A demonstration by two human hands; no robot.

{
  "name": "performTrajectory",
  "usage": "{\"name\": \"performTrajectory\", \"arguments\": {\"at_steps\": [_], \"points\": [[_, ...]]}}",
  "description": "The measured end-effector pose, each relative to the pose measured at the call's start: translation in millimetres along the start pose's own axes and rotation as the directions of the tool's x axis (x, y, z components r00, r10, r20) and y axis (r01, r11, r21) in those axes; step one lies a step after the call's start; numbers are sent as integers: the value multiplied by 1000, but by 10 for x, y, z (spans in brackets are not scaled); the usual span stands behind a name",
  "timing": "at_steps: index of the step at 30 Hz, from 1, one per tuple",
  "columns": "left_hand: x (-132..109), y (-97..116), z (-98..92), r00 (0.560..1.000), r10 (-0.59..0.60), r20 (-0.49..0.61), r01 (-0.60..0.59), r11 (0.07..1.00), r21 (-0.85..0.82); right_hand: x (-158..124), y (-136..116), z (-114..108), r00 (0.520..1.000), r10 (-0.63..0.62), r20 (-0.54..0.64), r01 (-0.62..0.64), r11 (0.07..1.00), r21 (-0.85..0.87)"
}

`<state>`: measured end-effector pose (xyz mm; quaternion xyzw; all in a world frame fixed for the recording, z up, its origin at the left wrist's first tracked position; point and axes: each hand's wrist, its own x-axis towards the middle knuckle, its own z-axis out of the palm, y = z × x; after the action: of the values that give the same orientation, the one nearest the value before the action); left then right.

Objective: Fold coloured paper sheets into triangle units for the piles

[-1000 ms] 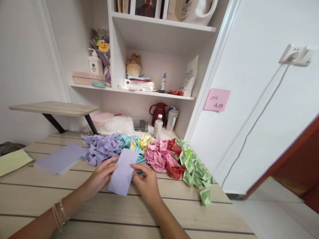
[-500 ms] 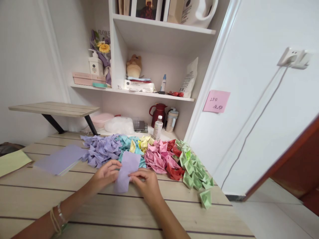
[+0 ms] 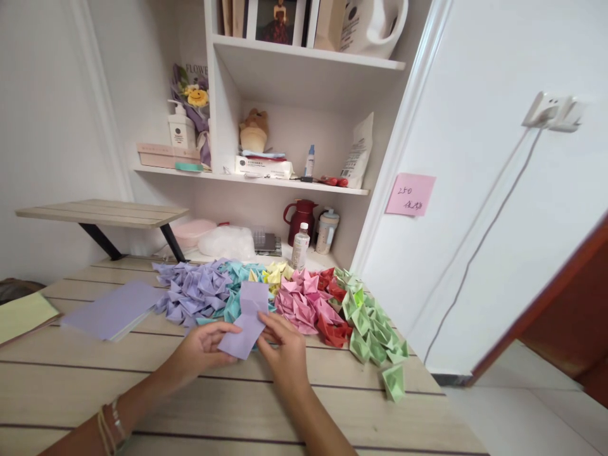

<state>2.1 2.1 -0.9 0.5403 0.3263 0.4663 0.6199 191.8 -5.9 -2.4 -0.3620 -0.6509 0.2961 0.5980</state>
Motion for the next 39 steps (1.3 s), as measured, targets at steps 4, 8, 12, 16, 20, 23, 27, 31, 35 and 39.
{"name": "performTrajectory", "arguments": {"at_steps": [4, 8, 12, 16, 20, 23, 27, 31, 35, 39], "points": [[-11, 115, 18, 987, 95, -128, -85, 993, 83, 17, -9, -16, 998, 54, 13, -54, 998, 42], [-27, 177, 7, 983, 123, -136, -115, 991, 66, 34, -28, -8, 995, 102, 5, -102, 988, 112], [-32, 134, -71, 982, 138, -127, -129, 989, 73, 41, -52, 3, 988, 103, 112, -122, 976, 182], [-33, 121, -89, 979, 201, -43, -190, 965, 182, 36, -51, -5, 989, 83, 122, -86, 996, 20], [-29, 71, -14, 977, 200, -79, -177, 956, 234, 22, -39, 23, 988, 145, 44, -146, 989, 23], [-34, 30, 36, 982, 142, -124, -111, 968, 223, 16, -44, 73, 974, 228, -5, -219, 942, 254], [-57, 72, 76, 989, 110, -102, -83, 968, 238, 24, -49, 115, 949, 316, -6, -283, 856, 432], [-62, 124, 64, 977, 170, -129, -102, 903, 417, 35, -41, 93, 954, 296, 39, -290, 889, 354], [-46, 115, 21, 995, 58, -82, -36, 966, 255, 25, -80, 41, 989, 145, -20, -144, 989, 32], [-46, 143, 10, 998, -18, -55, 18, 1000, 3, 2, -150, 10, 977, 185, 109, -194, 978, 76]]}}
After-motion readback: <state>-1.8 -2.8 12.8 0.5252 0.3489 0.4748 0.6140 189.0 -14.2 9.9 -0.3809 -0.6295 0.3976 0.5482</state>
